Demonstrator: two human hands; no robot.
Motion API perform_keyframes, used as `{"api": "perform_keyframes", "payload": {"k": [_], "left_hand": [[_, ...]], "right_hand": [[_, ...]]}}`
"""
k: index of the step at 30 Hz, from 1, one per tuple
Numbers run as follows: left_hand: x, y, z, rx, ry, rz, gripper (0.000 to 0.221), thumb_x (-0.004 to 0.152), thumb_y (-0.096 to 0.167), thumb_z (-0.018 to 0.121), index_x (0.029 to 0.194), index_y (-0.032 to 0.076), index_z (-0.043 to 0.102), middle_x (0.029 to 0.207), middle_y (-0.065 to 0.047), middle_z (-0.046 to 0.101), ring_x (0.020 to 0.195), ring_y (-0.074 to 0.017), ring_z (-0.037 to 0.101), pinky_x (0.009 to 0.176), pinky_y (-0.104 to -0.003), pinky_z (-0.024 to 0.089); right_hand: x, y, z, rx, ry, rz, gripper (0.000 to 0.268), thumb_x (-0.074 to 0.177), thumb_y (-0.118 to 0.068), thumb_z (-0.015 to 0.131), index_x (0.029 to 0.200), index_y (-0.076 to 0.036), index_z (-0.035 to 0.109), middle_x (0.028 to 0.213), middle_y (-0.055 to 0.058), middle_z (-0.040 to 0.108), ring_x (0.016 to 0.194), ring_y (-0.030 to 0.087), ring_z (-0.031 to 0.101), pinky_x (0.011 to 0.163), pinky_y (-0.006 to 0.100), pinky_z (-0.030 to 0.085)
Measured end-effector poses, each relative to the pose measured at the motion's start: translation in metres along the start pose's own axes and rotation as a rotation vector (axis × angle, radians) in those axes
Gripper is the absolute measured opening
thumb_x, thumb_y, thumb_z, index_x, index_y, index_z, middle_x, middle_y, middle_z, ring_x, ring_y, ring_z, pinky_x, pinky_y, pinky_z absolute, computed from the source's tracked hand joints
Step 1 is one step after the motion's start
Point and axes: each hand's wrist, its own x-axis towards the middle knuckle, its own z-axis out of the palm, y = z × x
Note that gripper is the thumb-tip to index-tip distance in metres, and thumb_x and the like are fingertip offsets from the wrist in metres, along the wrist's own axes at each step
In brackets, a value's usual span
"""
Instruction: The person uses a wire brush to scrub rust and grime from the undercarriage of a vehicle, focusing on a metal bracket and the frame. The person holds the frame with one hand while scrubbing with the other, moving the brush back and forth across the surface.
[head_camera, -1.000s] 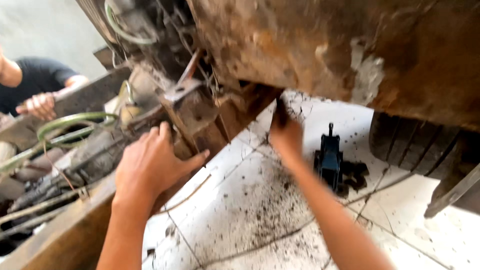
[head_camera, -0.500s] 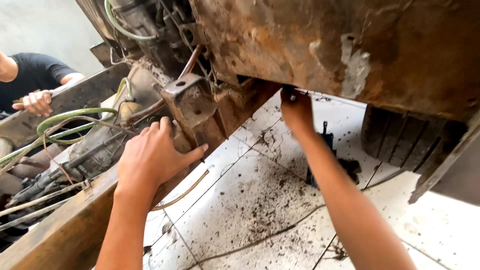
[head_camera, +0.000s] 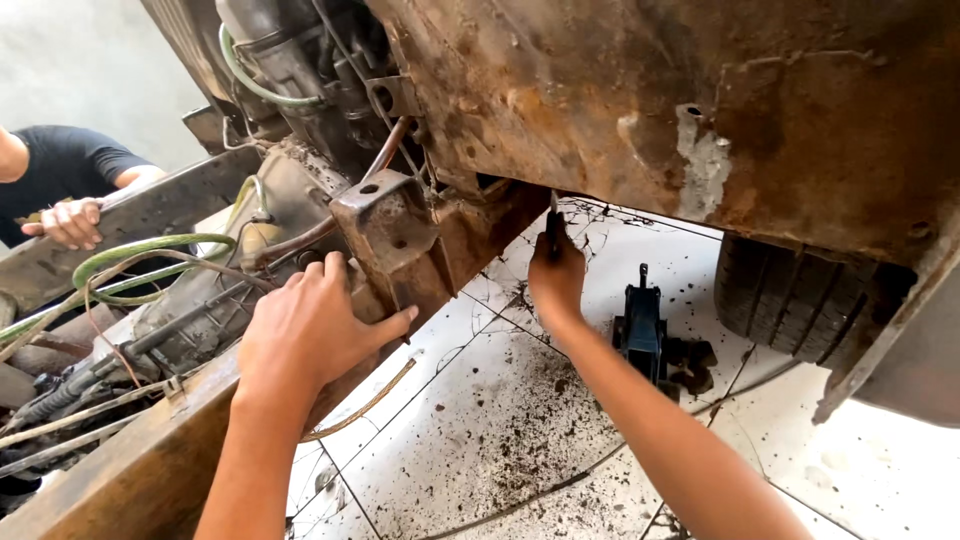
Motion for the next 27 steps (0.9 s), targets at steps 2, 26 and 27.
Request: {"api": "perform_keyframes", "payload": {"k": [2, 26, 27], "left_hand": [[0.002, -0.002, 0.003, 0.011, 0.023, 0.023, 0.117, 0.070, 0.087, 0.065, 0.137, -0.008, 0.049, 0.115, -0.022, 0.068, 0.105, -0.0306, 0.069, 0.084, -0.040, 0.059], [-0.004, -0.006, 0.003, 0.003, -0.006, 0.041, 0.121, 0.072, 0.089, 0.061, 0.143, -0.008, 0.046, 0.112, -0.022, 0.068, 0.102, -0.0296, 0.071, 0.083, -0.040, 0.060], [-0.003, -0.007, 0.004, 0.009, 0.024, 0.058, 0.121, 0.072, 0.089, 0.060, 0.144, -0.008, 0.045, 0.112, -0.023, 0.069, 0.102, -0.0302, 0.070, 0.083, -0.040, 0.060]], "right_hand": [[0.020, 0.015, 0.008, -0.047, -0.018, 0.179, 0.035, 0.102, -0.022, 0.052, 0.124, 0.002, 0.066, 0.100, 0.028, 0.071, 0.074, 0.029, 0.071, 0.067, 0.040, 0.052], [-0.046, -0.068, -0.184, -0.210, 0.062, 0.143, 0.027, 0.100, -0.016, 0.066, 0.122, -0.001, 0.064, 0.093, 0.012, 0.073, 0.063, 0.013, 0.065, 0.052, 0.025, 0.051], [-0.047, -0.059, -0.194, -0.294, 0.102, 0.039, 0.025, 0.101, -0.014, 0.071, 0.119, 0.002, 0.065, 0.102, 0.012, 0.073, 0.074, 0.014, 0.065, 0.066, 0.027, 0.054]]}}
